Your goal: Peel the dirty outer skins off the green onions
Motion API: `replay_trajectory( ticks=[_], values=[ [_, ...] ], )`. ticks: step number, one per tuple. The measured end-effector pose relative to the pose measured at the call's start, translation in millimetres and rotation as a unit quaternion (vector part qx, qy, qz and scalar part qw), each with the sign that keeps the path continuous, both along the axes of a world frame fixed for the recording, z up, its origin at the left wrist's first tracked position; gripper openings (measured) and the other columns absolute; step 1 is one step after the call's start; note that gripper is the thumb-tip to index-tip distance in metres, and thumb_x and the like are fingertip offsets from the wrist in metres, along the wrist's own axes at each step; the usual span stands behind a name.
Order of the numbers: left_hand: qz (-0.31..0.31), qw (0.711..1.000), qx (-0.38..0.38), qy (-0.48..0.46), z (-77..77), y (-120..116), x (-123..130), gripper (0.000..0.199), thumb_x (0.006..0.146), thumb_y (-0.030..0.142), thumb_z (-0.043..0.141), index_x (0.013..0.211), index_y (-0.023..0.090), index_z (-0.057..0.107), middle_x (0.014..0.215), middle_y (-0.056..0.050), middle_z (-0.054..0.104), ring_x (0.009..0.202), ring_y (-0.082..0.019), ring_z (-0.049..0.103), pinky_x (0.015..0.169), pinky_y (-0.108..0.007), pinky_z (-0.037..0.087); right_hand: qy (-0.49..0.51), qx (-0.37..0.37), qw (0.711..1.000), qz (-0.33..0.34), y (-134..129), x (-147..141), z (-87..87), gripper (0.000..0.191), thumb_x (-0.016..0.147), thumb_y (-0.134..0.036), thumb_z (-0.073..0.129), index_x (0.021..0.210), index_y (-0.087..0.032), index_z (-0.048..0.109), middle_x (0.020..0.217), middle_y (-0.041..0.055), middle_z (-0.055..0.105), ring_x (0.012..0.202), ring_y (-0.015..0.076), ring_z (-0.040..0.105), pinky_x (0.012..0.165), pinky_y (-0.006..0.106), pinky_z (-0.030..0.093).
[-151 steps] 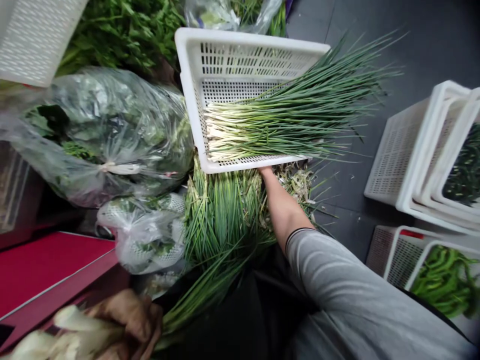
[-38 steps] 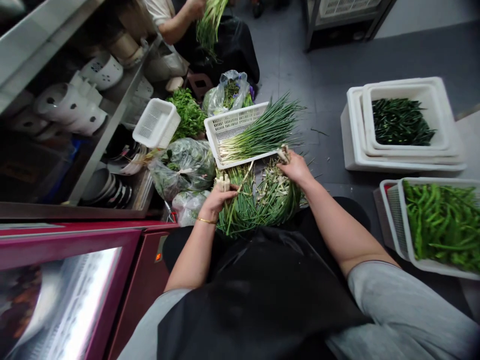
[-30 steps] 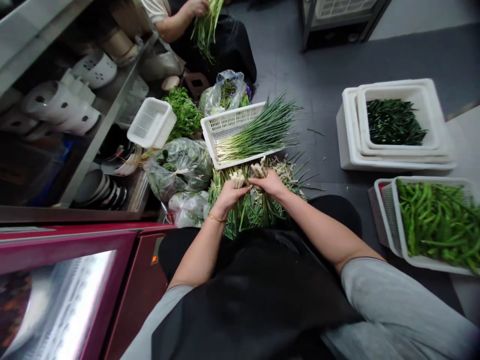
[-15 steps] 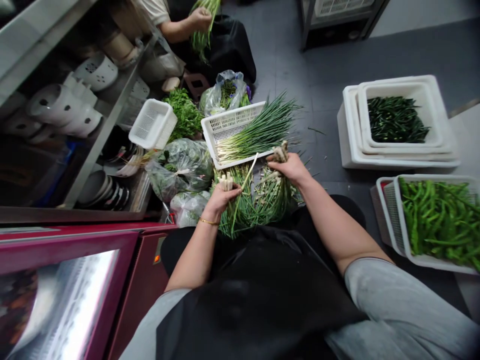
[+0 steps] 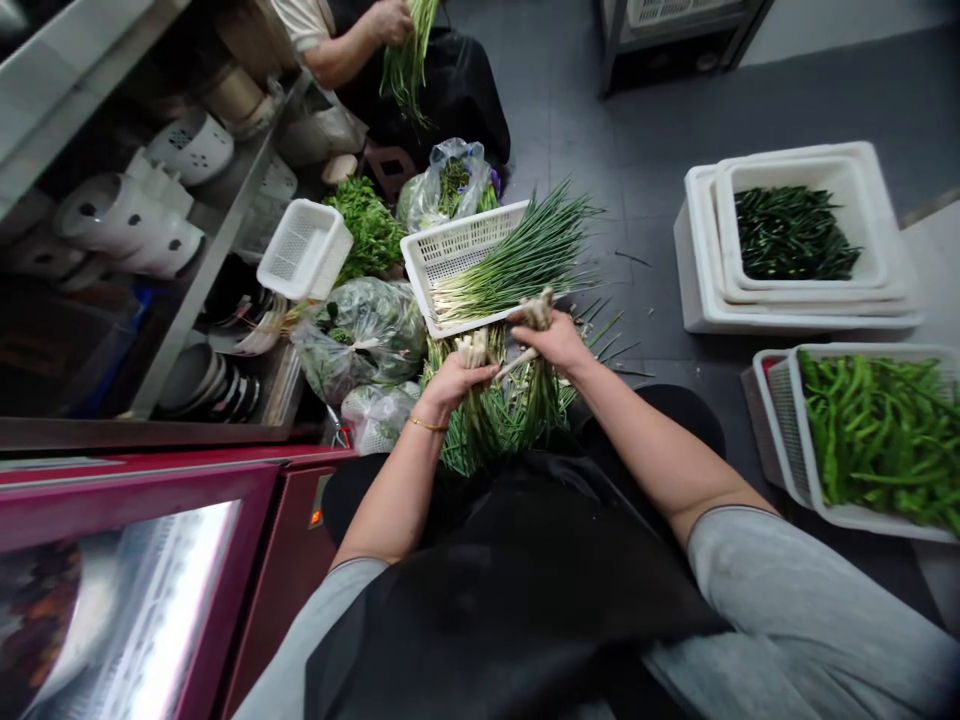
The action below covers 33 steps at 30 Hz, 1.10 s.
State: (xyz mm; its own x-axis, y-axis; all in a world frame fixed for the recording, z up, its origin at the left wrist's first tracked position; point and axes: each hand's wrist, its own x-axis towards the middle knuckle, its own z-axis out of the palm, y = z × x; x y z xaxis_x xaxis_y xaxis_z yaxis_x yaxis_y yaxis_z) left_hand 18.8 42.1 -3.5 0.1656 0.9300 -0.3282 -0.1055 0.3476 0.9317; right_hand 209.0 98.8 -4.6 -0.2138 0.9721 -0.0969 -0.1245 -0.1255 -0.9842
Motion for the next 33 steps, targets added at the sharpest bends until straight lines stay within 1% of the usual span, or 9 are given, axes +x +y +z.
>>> replay_trajectory(
  ticks=[3, 6, 11, 14, 17, 20, 24, 29, 33],
  values=[
    [0.056, 0.998, -0.002, 0.012, 6.3, -3.9, -17.5, 0.034, 0.053, 0.035, 0.087, 0.07, 0.012, 0.067, 0.057, 0.0, 0.059, 0.049, -0.008, 0.049, 0.045, -0.021, 0.034, 0.023, -0.018, 0.996, -0.086, 17.7, 12.7, -6.5, 0.034, 0.059, -0.036, 0.077, 0.085, -0.015, 0.069, 0.071, -0.0006, 0.063, 0.056, 0.0105, 0.053, 0.058, 0.028, 0.049],
    [0.113, 0.993, 0.018, 0.009, 11.8, -10.8, -25.7, 0.037, 0.052, 0.038, 0.088, 0.068, 0.012, 0.067, 0.062, -0.003, 0.064, 0.052, -0.009, 0.054, 0.048, -0.022, 0.039, 0.029, -0.064, 0.993, -0.095, 27.3, 15.8, -17.0, 0.035, 0.055, -0.038, 0.078, 0.079, -0.016, 0.065, 0.063, -0.0024, 0.058, 0.05, 0.0098, 0.047, 0.052, 0.028, 0.046],
    [0.153, 0.986, 0.063, 0.021, 8.8, -9.4, 18.4, 0.043, 0.056, 0.038, 0.085, 0.088, 0.011, 0.073, 0.059, 0.002, 0.059, 0.048, -0.006, 0.045, 0.048, -0.021, 0.036, -0.032, -0.039, 0.992, -0.113, 20.0, -1.7, -29.0, 0.023, 0.057, -0.033, 0.072, 0.07, -0.017, 0.062, 0.068, 0.0012, 0.064, 0.064, 0.0146, 0.058, 0.065, 0.029, 0.05],
    [0.174, 0.981, 0.085, 0.022, -1.5, 2.8, 48.0, 0.051, 0.057, 0.035, 0.085, 0.101, 0.012, 0.073, 0.061, 0.004, 0.059, 0.048, -0.005, 0.043, 0.047, -0.021, 0.034, -0.057, -0.02, 0.995, -0.083, 8.8, -12.4, -29.0, 0.019, 0.06, -0.032, 0.07, 0.071, -0.018, 0.064, 0.071, 0.0017, 0.067, 0.07, 0.0171, 0.062, 0.07, 0.031, 0.052],
    [0.184, 0.979, 0.076, 0.032, -14.1, 16.1, 49.2, 0.039, 0.057, 0.034, 0.083, 0.086, 0.011, 0.073, 0.056, 0.003, 0.058, 0.046, -0.006, 0.043, 0.044, -0.021, 0.033, -0.025, -0.036, 0.999, -0.026, 3.1, -10.3, -24.6, 0.021, 0.063, -0.033, 0.072, 0.076, -0.018, 0.065, 0.069, 0.0015, 0.066, 0.066, 0.0178, 0.064, 0.067, 0.033, 0.054],
    [0.178, 0.979, 0.02, 0.099, -22.6, 21.4, 29.3, 0.026, 0.05, 0.027, 0.083, 0.063, 0.011, 0.066, 0.045, 0.005, 0.05, 0.039, -0.007, 0.041, 0.04, -0.021, 0.031, -0.009, -0.056, 0.997, -0.046, 8.2, 5.3, -19.0, 0.026, 0.064, -0.035, 0.073, 0.081, -0.018, 0.065, 0.067, 0.0008, 0.065, 0.061, 0.0179, 0.064, 0.062, 0.034, 0.055],
    [0.125, 0.988, 0.0, 0.092, -15.6, 14.6, 17.6, 0.029, 0.05, 0.028, 0.083, 0.067, 0.01, 0.068, 0.053, 0.0, 0.057, 0.046, -0.011, 0.054, 0.042, -0.021, 0.034, -0.038, -0.027, 0.992, -0.113, 17.1, 24.5, -11.5, 0.027, 0.066, -0.033, 0.074, 0.086, -0.017, 0.067, 0.072, 0.0019, 0.066, 0.065, 0.0183, 0.066, 0.063, 0.034, 0.056],
    [0.062, 0.997, 0.014, 0.036, -0.6, 5.8, 52.7, 0.041, 0.057, 0.033, 0.083, 0.09, 0.01, 0.073, 0.059, 0.001, 0.059, 0.046, -0.008, 0.046, 0.046, -0.023, 0.039, 0.106, -0.109, 0.988, -0.009, 7.6, 21.4, 4.4, 0.035, 0.065, -0.035, 0.078, 0.093, -0.018, 0.065, 0.074, 0.0023, 0.068, 0.066, 0.0186, 0.067, 0.069, 0.039, 0.059],
    [0.085, 0.995, 0.047, 0.028, -9.1, 7.6, 72.4, 0.037, 0.05, 0.024, 0.086, 0.082, 0.01, 0.073, 0.074, -0.002, 0.068, 0.063, -0.011, 0.057, 0.062, -0.025, 0.046, 0.158, -0.099, 0.983, -0.009, -3.0, 11.6, 10.2, 0.041, 0.061, -0.039, 0.082, 0.094, -0.021, 0.065, 0.083, 0.0026, 0.071, 0.078, 0.0193, 0.07, 0.082, 0.04, 0.059]
  ],
)
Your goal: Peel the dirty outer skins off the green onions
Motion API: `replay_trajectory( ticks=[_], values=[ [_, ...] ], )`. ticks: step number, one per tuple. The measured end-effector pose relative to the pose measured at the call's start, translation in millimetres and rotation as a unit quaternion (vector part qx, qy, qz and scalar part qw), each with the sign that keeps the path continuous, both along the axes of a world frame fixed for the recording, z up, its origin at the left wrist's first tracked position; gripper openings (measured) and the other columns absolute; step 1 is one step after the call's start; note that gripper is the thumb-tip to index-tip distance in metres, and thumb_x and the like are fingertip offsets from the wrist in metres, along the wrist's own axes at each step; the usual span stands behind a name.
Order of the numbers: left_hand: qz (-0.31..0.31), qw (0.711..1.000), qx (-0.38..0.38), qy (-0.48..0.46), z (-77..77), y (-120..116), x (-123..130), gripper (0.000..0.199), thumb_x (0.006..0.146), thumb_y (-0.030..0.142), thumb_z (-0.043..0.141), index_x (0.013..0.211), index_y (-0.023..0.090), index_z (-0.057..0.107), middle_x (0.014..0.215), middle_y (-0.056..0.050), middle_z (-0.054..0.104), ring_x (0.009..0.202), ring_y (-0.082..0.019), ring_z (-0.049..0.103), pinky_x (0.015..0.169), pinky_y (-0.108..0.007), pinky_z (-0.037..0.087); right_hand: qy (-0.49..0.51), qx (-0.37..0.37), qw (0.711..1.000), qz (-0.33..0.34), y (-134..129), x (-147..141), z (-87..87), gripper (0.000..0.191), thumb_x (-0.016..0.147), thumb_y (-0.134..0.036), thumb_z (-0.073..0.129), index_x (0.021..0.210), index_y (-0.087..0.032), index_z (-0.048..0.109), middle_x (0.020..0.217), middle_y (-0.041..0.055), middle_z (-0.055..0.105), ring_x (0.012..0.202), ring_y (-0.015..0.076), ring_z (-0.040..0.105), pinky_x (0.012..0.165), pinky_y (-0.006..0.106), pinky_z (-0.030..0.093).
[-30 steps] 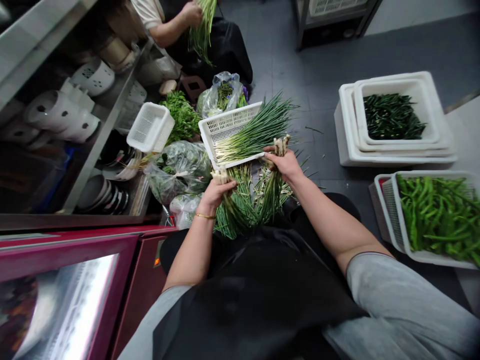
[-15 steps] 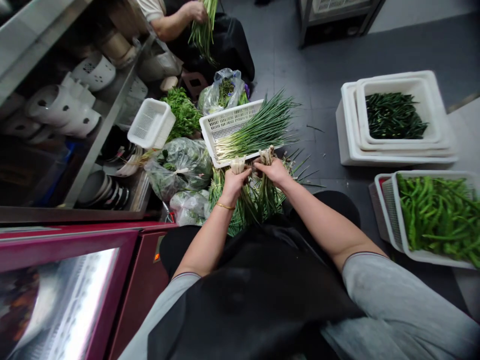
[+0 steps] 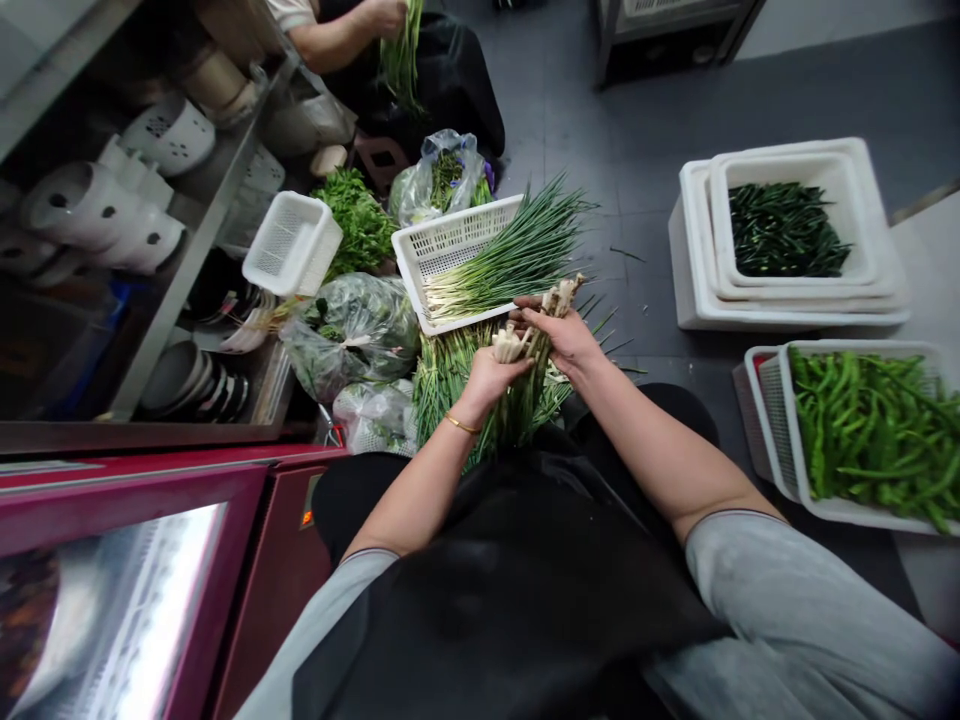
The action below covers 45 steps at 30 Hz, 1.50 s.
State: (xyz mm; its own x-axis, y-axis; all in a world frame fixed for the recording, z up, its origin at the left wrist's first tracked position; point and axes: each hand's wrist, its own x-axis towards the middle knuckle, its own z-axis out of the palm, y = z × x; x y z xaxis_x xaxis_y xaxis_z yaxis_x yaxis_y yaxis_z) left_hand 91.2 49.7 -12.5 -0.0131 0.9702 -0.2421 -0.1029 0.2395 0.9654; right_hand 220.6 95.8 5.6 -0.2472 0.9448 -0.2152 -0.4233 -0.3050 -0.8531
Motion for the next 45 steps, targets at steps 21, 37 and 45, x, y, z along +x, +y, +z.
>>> replay_trajectory(
  ticks=[21, 37, 45],
  values=[
    [0.108, 0.992, -0.02, -0.067, 22.9, 11.1, -44.7, 0.045, 0.04, 0.033, 0.092, 0.065, 0.012, 0.06, 0.055, 0.004, 0.053, 0.042, -0.005, 0.041, 0.037, -0.021, 0.03, -0.31, 0.127, 0.933, 0.133, -12.3, -20.4, -14.2, 0.018, 0.059, -0.031, 0.068, 0.061, -0.014, 0.062, 0.057, -0.0032, 0.054, 0.056, 0.0097, 0.046, 0.056, 0.024, 0.036],
    [-0.034, 0.997, -0.059, 0.024, -13.4, -12.7, -92.9, 0.037, 0.049, 0.028, 0.088, 0.075, 0.011, 0.068, 0.061, -0.002, 0.063, 0.051, -0.011, 0.055, 0.046, -0.021, 0.037, -0.077, -0.018, 0.996, 0.042, 10.2, 21.8, 16.0, 0.023, 0.056, -0.036, 0.064, 0.068, -0.022, 0.05, 0.052, -0.005, 0.048, 0.04, 0.0066, 0.025, 0.043, 0.026, 0.024],
    [-0.068, 0.988, -0.103, 0.096, -57.6, -26.5, -129.7, 0.03, 0.051, 0.025, 0.085, 0.071, 0.011, 0.068, 0.058, -0.002, 0.063, 0.046, -0.008, 0.047, 0.044, -0.021, 0.032, -0.011, 0.012, 0.998, -0.056, 13.7, 62.4, 48.4, 0.009, 0.064, -0.033, 0.042, 0.063, -0.024, 0.042, 0.053, -0.0047, 0.026, 0.044, 0.008, 0.014, 0.048, 0.028, 0.016]
  ],
)
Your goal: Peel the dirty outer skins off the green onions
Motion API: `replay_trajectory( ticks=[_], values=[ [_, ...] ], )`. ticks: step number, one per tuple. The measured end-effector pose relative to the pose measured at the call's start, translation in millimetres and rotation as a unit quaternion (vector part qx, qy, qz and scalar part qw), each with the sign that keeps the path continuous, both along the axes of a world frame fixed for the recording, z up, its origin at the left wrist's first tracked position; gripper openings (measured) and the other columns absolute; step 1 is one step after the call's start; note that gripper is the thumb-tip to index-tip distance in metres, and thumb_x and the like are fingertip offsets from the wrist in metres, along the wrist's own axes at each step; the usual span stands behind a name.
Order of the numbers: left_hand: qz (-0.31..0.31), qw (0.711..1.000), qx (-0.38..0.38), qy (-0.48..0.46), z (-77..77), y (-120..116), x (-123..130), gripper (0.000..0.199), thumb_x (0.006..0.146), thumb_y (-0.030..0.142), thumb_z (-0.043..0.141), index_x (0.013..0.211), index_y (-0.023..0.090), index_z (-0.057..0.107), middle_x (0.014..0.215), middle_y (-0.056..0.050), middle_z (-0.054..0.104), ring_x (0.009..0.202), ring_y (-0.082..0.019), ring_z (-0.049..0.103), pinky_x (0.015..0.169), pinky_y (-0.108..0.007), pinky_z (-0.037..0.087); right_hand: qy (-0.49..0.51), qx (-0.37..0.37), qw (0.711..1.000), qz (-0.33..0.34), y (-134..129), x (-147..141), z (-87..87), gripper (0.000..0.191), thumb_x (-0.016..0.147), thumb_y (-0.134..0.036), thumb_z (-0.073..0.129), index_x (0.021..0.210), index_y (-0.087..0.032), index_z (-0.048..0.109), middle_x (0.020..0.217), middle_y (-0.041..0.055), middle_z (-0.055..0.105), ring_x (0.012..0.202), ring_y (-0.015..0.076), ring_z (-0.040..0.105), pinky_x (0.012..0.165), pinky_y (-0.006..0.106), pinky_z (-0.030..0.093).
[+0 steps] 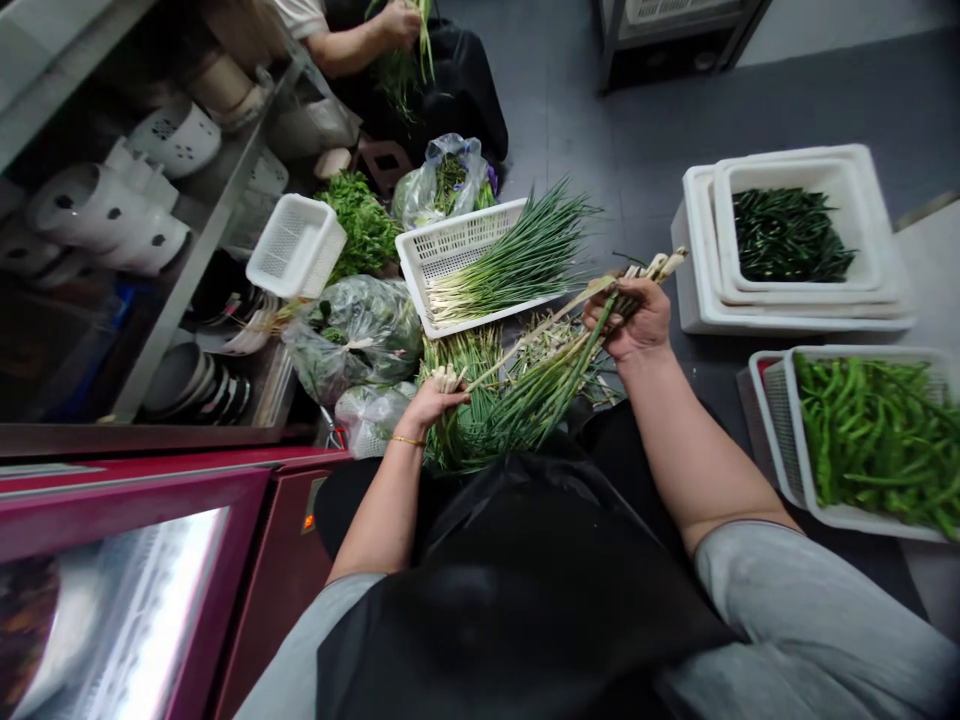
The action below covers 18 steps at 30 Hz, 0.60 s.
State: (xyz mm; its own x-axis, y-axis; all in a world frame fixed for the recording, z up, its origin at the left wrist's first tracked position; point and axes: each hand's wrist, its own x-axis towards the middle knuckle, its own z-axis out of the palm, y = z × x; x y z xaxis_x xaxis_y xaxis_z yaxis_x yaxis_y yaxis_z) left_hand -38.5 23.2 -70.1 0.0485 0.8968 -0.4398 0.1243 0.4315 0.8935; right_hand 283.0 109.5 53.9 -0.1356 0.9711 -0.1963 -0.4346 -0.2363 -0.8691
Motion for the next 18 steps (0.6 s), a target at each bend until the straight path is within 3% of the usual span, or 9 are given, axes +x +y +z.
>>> replay_trajectory(
  ticks=[4, 7, 10, 14, 18],
  values=[
    [0.033, 0.999, -0.027, 0.03, -10.0, -4.5, -11.0, 0.029, 0.045, 0.022, 0.085, 0.063, 0.012, 0.064, 0.053, 0.0, 0.059, 0.043, -0.008, 0.045, 0.042, -0.021, 0.032, 0.0, 0.044, 0.999, -0.027, 4.4, 14.5, 1.6, 0.015, 0.066, -0.038, 0.046, 0.064, -0.024, 0.041, 0.058, -0.0058, 0.03, 0.043, 0.0053, 0.014, 0.047, 0.028, 0.017],
    [0.07, 0.997, -0.023, -0.002, -6.4, -5.2, -12.7, 0.033, 0.045, 0.025, 0.086, 0.067, 0.012, 0.065, 0.055, -0.001, 0.061, 0.045, -0.009, 0.049, 0.042, -0.02, 0.032, -0.077, 0.012, 0.997, 0.004, 8.7, 11.9, -13.6, 0.024, 0.06, -0.037, 0.068, 0.067, -0.022, 0.051, 0.053, -0.0066, 0.037, 0.039, 0.0047, 0.022, 0.043, 0.026, 0.018],
    [0.053, 0.998, -0.004, -0.027, 7.8, -3.7, -3.2, 0.035, 0.046, 0.027, 0.086, 0.071, 0.011, 0.066, 0.059, -0.002, 0.063, 0.048, -0.011, 0.052, 0.042, -0.02, 0.033, -0.219, -0.037, 0.975, 0.031, 8.2, -7.3, -34.9, 0.036, 0.05, -0.034, 0.082, 0.071, -0.019, 0.057, 0.048, -0.0051, 0.045, 0.04, 0.0078, 0.034, 0.041, 0.025, 0.022],
    [-0.018, 1.0, 0.003, 0.007, 33.5, -5.1, 15.6, 0.03, 0.047, 0.025, 0.086, 0.067, 0.012, 0.068, 0.055, 0.001, 0.06, 0.047, -0.008, 0.047, 0.044, -0.02, 0.034, -0.196, 0.003, 0.978, 0.069, 0.0, -35.2, -44.9, 0.049, 0.058, -0.047, 0.078, 0.095, -0.018, 0.063, 0.053, -0.005, 0.052, 0.041, 0.009, 0.038, 0.042, 0.025, 0.028],
    [-0.034, 0.999, 0.029, -0.025, 52.9, -1.6, 38.8, 0.031, 0.048, 0.023, 0.088, 0.072, 0.012, 0.072, 0.064, -0.001, 0.065, 0.058, -0.012, 0.057, 0.052, -0.022, 0.042, -0.214, 0.073, 0.972, 0.066, -9.7, -57.9, -40.7, 0.035, 0.059, -0.045, 0.078, 0.07, -0.016, 0.063, 0.055, -0.0027, 0.054, 0.047, 0.0082, 0.043, 0.046, 0.024, 0.036]
  ],
)
